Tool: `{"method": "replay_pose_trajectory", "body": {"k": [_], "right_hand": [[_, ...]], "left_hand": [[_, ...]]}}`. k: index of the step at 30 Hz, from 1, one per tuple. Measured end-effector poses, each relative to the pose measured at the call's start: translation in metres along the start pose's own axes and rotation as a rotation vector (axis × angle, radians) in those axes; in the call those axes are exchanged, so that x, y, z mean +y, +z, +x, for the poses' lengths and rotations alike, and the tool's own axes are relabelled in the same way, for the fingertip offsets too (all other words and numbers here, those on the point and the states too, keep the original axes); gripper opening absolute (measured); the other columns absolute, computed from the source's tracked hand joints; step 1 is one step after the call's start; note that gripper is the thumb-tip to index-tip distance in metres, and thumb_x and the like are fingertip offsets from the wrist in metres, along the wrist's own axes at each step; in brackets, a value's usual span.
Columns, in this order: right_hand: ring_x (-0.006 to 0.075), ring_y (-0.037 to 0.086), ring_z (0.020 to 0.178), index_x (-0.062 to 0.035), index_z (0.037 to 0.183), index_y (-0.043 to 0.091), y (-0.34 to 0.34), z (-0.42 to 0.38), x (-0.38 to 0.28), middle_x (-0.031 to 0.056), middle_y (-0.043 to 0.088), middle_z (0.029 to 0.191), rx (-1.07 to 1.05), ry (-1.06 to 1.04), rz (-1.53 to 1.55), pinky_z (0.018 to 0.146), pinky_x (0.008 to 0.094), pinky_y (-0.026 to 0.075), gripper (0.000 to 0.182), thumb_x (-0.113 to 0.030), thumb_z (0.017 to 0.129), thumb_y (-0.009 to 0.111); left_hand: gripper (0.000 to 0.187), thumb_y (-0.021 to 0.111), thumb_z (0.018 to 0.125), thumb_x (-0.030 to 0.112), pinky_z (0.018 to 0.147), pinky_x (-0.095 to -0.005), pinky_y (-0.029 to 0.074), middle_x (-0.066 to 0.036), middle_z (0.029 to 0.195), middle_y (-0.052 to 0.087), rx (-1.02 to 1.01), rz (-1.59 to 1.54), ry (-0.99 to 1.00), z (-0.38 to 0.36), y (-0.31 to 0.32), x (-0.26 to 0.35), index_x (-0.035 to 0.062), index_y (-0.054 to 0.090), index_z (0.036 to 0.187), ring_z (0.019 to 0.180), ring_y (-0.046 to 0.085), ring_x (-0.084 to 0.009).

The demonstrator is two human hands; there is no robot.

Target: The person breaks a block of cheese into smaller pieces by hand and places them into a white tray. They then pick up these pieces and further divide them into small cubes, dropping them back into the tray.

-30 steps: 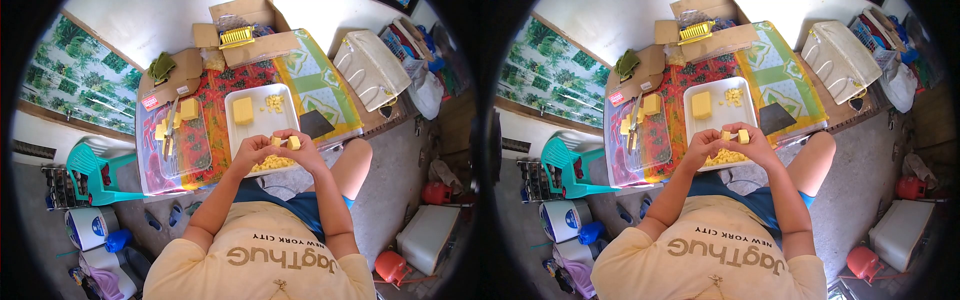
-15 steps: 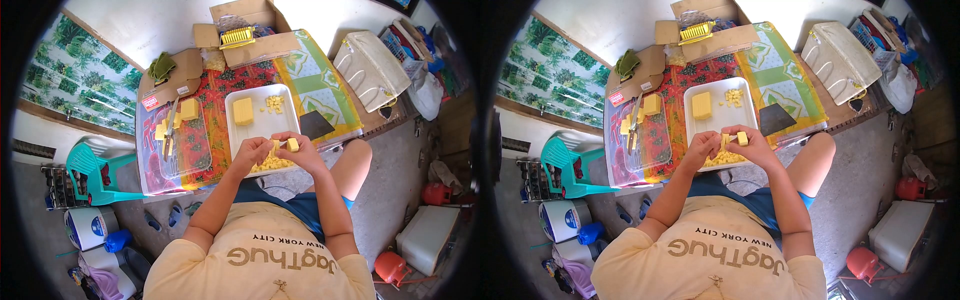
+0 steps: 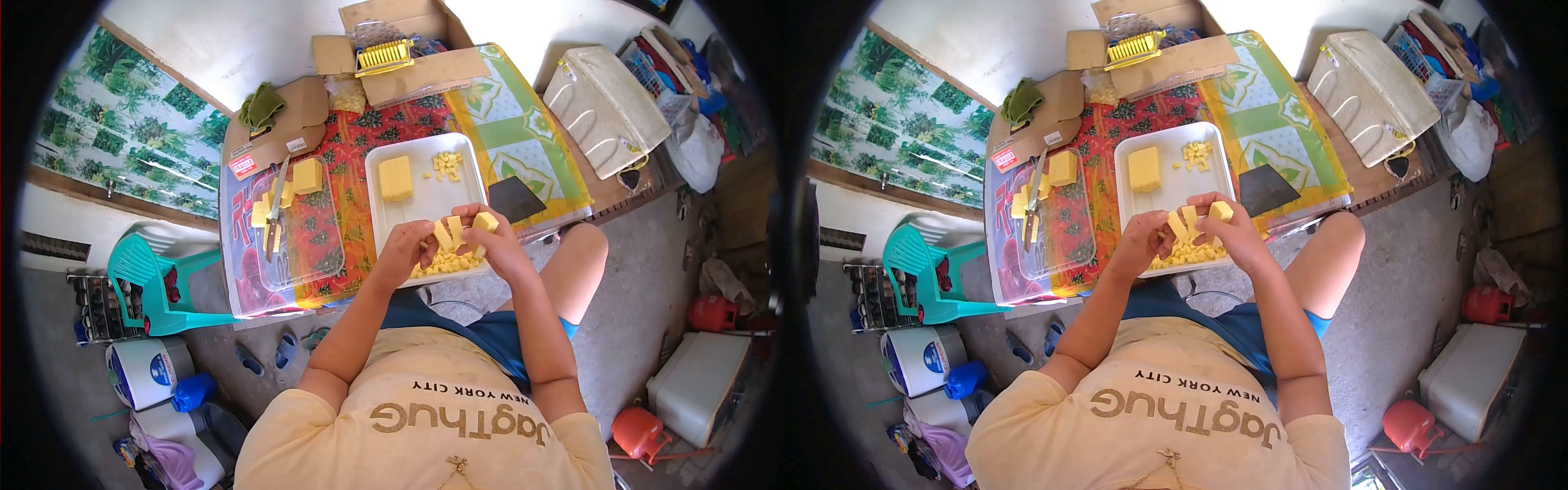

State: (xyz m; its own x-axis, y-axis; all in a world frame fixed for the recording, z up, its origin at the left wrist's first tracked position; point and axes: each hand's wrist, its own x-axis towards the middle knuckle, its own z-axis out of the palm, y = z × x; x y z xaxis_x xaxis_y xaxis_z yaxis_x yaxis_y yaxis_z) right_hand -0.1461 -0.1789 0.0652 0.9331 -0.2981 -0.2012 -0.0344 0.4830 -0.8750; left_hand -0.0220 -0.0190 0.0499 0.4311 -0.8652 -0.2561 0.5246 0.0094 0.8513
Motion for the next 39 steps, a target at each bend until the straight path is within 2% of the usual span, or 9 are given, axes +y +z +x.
{"method": "replay_pose_trajectory", "body": {"k": [5, 8, 11, 14, 20, 26, 32, 35, 39], "right_hand": [[0.0127, 0.059, 0.089, -0.0024, 0.118, 0.057, 0.005, -0.001, -0.004, 0.0035, 0.057, 0.099, 0.032, 0.037, 0.077, 0.068, 0.0270, 0.054, 0.033, -0.009, 0.086, 0.059], [0.0114, 0.059, 0.087, -0.0033, 0.119, 0.057, 0.004, -0.001, -0.002, 0.0030, 0.057, 0.099, 0.014, 0.075, 0.139, 0.067, 0.0260, 0.053, 0.036, -0.011, 0.085, 0.065], [0.0094, 0.059, 0.082, -0.0035, 0.118, 0.057, 0.002, 0.001, 0.005, 0.0009, 0.058, 0.094, 0.006, 0.002, -0.041, 0.064, 0.0243, 0.051, 0.038, -0.011, 0.083, 0.070], [0.0075, 0.058, 0.077, -0.0041, 0.109, 0.060, 0.010, -0.001, 0.000, -0.0017, 0.057, 0.087, 0.061, 0.012, -0.050, 0.062, 0.0227, 0.050, 0.032, -0.009, 0.080, 0.073], [0.0045, 0.055, 0.075, -0.0055, 0.097, 0.059, 0.007, 0.001, 0.007, -0.0024, 0.057, 0.084, 0.089, -0.055, -0.192, 0.062, 0.0207, 0.047, 0.022, -0.007, 0.079, 0.073], [0.0037, 0.054, 0.073, -0.0042, 0.094, 0.059, 0.009, -0.001, 0.006, -0.0022, 0.057, 0.081, 0.080, -0.109, -0.246, 0.062, 0.0201, 0.046, 0.020, -0.005, 0.078, 0.072], [0.0037, 0.053, 0.072, -0.0040, 0.094, 0.059, 0.006, -0.001, 0.006, -0.0023, 0.056, 0.079, 0.040, -0.069, -0.202, 0.061, 0.0202, 0.045, 0.019, -0.005, 0.079, 0.072], [0.0052, 0.054, 0.069, -0.0056, 0.094, 0.058, 0.008, -0.002, 0.005, -0.0015, 0.057, 0.080, 0.043, -0.077, -0.191, 0.061, 0.0203, 0.045, 0.020, -0.004, 0.079, 0.072], [0.0042, 0.055, 0.075, -0.0056, 0.095, 0.058, 0.008, -0.001, 0.007, -0.0019, 0.059, 0.084, 0.056, -0.148, -0.263, 0.065, 0.0198, 0.046, 0.021, -0.003, 0.079, 0.072]], "left_hand": [[0.035, 0.045, 0.096, 0.036, 0.045, -0.0241, 0.037, -0.002, 0.057, 0.049, -0.033, -0.292, -0.106, -0.002, 0.008, 0.004, 0.0049, 0.060, 0.089, 0.046, 0.044, -0.0106], [0.029, 0.050, 0.095, 0.034, 0.042, -0.0239, 0.034, -0.001, 0.055, 0.046, 0.049, -0.365, -0.167, -0.003, 0.006, 0.000, 0.0072, 0.060, 0.089, 0.044, 0.042, -0.0095], [0.022, 0.059, 0.092, 0.030, 0.040, -0.0229, 0.032, 0.001, 0.053, 0.045, 0.061, -0.247, -0.125, -0.003, 0.003, -0.006, 0.0088, 0.060, 0.086, 0.041, 0.040, -0.0080], [0.014, 0.062, 0.090, 0.021, 0.041, -0.0224, 0.030, 0.001, 0.053, 0.044, 0.070, -0.278, -0.141, -0.004, -0.001, -0.006, 0.0100, 0.058, 0.083, 0.043, 0.038, -0.0085], [0.012, 0.066, 0.089, 0.018, 0.042, -0.0197, 0.031, 0.005, 0.056, 0.045, 0.132, 0.025, 0.007, -0.004, 0.006, -0.001, 0.0068, 0.060, 0.088, 0.046, 0.040, -0.0041], [0.016, 0.065, 0.089, 0.018, 0.044, -0.0188, 0.032, 0.005, 0.060, 0.048, 0.110, 0.155, 0.054, -0.004, 0.003, -0.004, 0.0031, 0.062, 0.093, 0.048, 0.040, -0.0029], [0.017, 0.065, 0.089, 0.018, 0.045, -0.0193, 0.032, 0.004, 0.060, 0.048, 0.114, 0.130, 0.039, -0.004, 0.003, -0.003, 0.0021, 0.063, 0.093, 0.049, 0.040, -0.0032], [0.020, 0.066, 0.089, 0.019, 0.046, -0.0190, 0.032, 0.004, 0.060, 0.048, 0.106, 0.100, 0.029, -0.006, 0.005, 0.000, 0.0012, 0.064, 0.098, 0.049, 0.041, -0.0032], [0.024, 0.066, 0.089, 0.019, 0.048, -0.0182, 0.031, 0.005, 0.063, 0.050, 0.072, 0.157, 0.082, -0.010, 0.008, 0.005, 0.0012, 0.064, 0.105, 0.052, 0.040, -0.0023]]}}
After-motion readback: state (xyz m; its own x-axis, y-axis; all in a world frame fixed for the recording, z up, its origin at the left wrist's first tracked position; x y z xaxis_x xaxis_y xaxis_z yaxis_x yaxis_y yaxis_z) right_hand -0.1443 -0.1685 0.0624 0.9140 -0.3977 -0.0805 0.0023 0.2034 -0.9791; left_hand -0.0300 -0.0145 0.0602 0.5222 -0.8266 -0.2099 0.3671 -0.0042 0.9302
